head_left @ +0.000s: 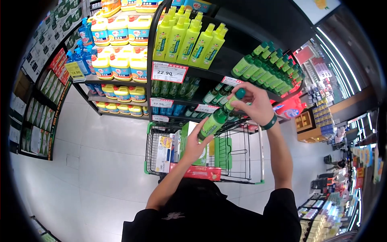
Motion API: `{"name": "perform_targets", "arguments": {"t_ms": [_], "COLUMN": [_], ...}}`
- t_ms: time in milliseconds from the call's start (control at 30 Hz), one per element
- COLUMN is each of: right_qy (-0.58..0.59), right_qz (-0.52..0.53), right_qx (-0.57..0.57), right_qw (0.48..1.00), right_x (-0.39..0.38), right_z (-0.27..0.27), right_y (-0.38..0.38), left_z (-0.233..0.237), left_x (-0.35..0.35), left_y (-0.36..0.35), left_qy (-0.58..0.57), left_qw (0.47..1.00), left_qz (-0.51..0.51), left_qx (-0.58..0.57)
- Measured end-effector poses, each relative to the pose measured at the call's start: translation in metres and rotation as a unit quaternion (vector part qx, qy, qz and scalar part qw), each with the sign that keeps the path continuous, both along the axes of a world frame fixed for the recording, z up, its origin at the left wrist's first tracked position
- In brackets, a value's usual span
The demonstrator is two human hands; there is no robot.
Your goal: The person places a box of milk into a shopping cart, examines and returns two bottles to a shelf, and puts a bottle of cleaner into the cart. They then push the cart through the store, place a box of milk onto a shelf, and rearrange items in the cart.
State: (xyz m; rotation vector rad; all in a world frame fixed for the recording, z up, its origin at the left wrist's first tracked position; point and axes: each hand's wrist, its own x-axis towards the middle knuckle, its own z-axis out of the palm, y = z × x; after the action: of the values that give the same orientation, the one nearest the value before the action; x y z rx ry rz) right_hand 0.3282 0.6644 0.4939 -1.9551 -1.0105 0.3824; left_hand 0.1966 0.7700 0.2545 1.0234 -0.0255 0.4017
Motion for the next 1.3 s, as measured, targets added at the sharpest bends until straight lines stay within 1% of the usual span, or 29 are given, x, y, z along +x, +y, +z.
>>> {"name": "perform_targets", "arguments": {"t_ms": [67,100,133,233,267,300,333,400,533,600,667,700,767,800,867,933,1000,1100,1200,1267,1300], "right_qy": [-0.049,-0.068,-0.104,-0.179,-0.194,-0.219,-0.22,-0.268,-0.31,-0.324,-0.375,-0.377,-0.418,-0.418,-0.451,-0.45,-0.438,-0.435,-0.431,-0.388,-0.387], "right_qz": [-0.015,-0.023,-0.009,-0.028,-0.031,-0.03,-0.027,-0.056,-0.083,-0.094,-0.128,-0.127,-0.147,-0.148,-0.149,-0.144,-0.147,-0.141,-0.153,-0.191,-0.19], "right_qx": [0.01,0.01,0.026,0.057,0.07,0.07,0.07,0.038,0.016,0.011,-0.061,-0.061,-0.135,-0.135,-0.175,-0.181,-0.219,-0.231,-0.251,-0.279,-0.278], "right_qw": [0.999,0.997,0.994,0.982,0.978,0.973,0.973,0.961,0.947,0.941,0.916,0.916,0.886,0.886,0.862,0.863,0.86,0.859,0.853,0.858,0.858], "right_x": [0.002,0.012,0.015,0.04,0.051,0.064,0.077,0.1,0.148,0.16,0.167,0.171,0.181,0.188,0.203,0.217,0.229,0.239,0.246,0.249,0.25], "right_z": [0.024,0.036,0.053,0.083,0.089,0.093,0.095,0.096,0.086,0.089,0.096,0.101,0.11,0.112,0.113,0.11,0.107,0.1,0.1,0.1,0.099], "right_y": [0.005,0.005,0.008,0.015,0.018,0.021,0.024,0.031,0.042,0.049,0.056,0.059,0.066,0.067,0.072,0.074,0.076,0.075,0.073,0.072,0.072], "left_z": [0.009,0.018,0.012,-0.009,-0.022,-0.033,-0.04,-0.053,-0.079,-0.088,-0.095,-0.096,-0.098,-0.096,-0.091,-0.087,-0.091,-0.098,-0.098,-0.096,-0.096], "left_x": [0.007,0.006,0.008,0.001,-0.004,-0.01,-0.017,-0.031,-0.053,-0.061,-0.067,-0.071,-0.074,-0.076,-0.078,-0.081,-0.083,-0.087,-0.091,-0.094,-0.094], "left_y": [0.004,0.008,0.009,0.014,0.013,0.012,0.012,0.009,0.001,-0.001,-0.002,-0.001,-0.001,0.0,0.002,0.003,0.004,0.006,0.009,0.01,0.01], "left_qy": [-0.045,-0.039,-0.03,-0.004,0.028,0.059,0.057,0.101,0.118,0.135,0.136,0.14,0.144,0.151,0.154,0.172,0.172,0.16,0.148,0.15,0.15], "left_qw": [0.979,0.98,0.979,0.98,0.988,0.993,0.993,0.988,0.989,0.983,0.983,0.982,0.98,0.979,0.978,0.975,0.976,0.977,0.978,0.978,0.977], "left_qz": [0.116,0.114,0.118,0.11,0.075,0.041,0.043,0.009,-0.002,-0.004,-0.001,-0.006,-0.012,-0.018,-0.023,-0.016,-0.012,-0.005,-0.009,-0.014,-0.013], "left_qx": [0.159,0.159,0.161,0.166,0.131,0.096,0.095,0.116,0.093,0.124,0.123,0.129,0.135,0.136,0.137,0.138,0.137,0.139,0.145,0.146,0.148]}}
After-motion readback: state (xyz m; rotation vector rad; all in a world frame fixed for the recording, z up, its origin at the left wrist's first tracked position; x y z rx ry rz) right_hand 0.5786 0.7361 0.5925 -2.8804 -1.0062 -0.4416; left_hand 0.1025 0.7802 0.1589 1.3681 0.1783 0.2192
